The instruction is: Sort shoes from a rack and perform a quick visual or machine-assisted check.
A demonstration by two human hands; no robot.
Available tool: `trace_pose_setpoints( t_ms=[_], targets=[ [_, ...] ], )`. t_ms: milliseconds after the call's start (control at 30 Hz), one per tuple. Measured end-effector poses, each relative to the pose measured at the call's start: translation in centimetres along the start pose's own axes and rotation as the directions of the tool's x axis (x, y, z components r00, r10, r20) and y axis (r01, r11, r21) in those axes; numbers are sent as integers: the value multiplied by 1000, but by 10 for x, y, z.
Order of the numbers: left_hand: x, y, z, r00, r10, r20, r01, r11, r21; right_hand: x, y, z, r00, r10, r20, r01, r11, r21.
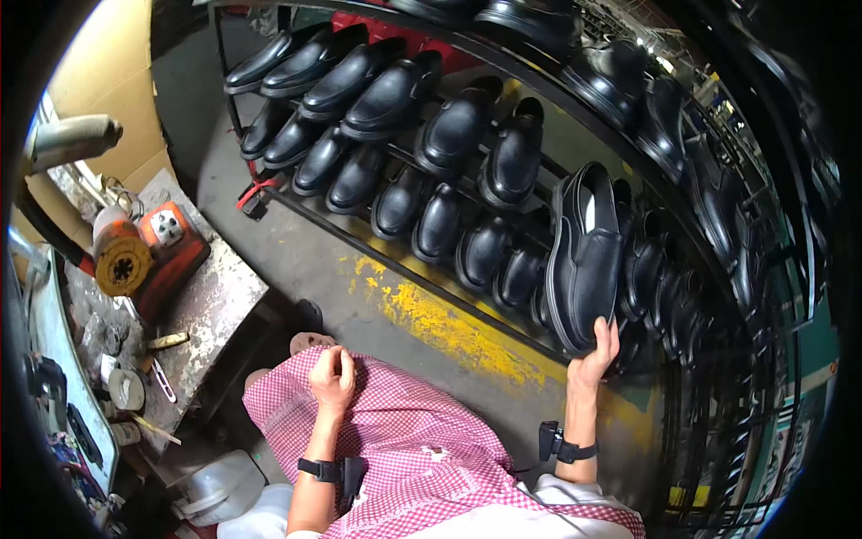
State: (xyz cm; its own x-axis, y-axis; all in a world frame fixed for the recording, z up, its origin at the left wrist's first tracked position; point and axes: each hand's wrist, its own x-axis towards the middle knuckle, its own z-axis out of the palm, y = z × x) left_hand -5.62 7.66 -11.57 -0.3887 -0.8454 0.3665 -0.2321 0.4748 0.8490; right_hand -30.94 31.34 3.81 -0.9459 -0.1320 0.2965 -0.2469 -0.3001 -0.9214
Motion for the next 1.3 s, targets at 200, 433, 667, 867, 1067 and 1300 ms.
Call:
trace_pose_setpoints(
  t_ms=[200,433,667,867,1067,1300],
  targets=[
    [-4,3,0,1000,27,-6,-26,998,64,45,27,48,983,-9,-184,12,1000,15],
    [-11,-6,-7,994,31,-103,-22,996,84,76,31,91,976,180,-123,-210,926,-314],
    [-9,-11,-5,993,88,-79,-78,990,114,64,51,153,873,455,177,-437,889,-134],
    [-7,-3,-3,993,70,-94,-64,996,69,117,76,172,782,621,57,-621,784,-22],
    [-10,-11,-10,993,34,-116,-27,998,58,86,72,165,804,565,185,-593,737,325],
    [-2,-3,-6,993,91,-78,-91,996,8,0,69,94,892,345,293,-366,930,20]
  ],
)
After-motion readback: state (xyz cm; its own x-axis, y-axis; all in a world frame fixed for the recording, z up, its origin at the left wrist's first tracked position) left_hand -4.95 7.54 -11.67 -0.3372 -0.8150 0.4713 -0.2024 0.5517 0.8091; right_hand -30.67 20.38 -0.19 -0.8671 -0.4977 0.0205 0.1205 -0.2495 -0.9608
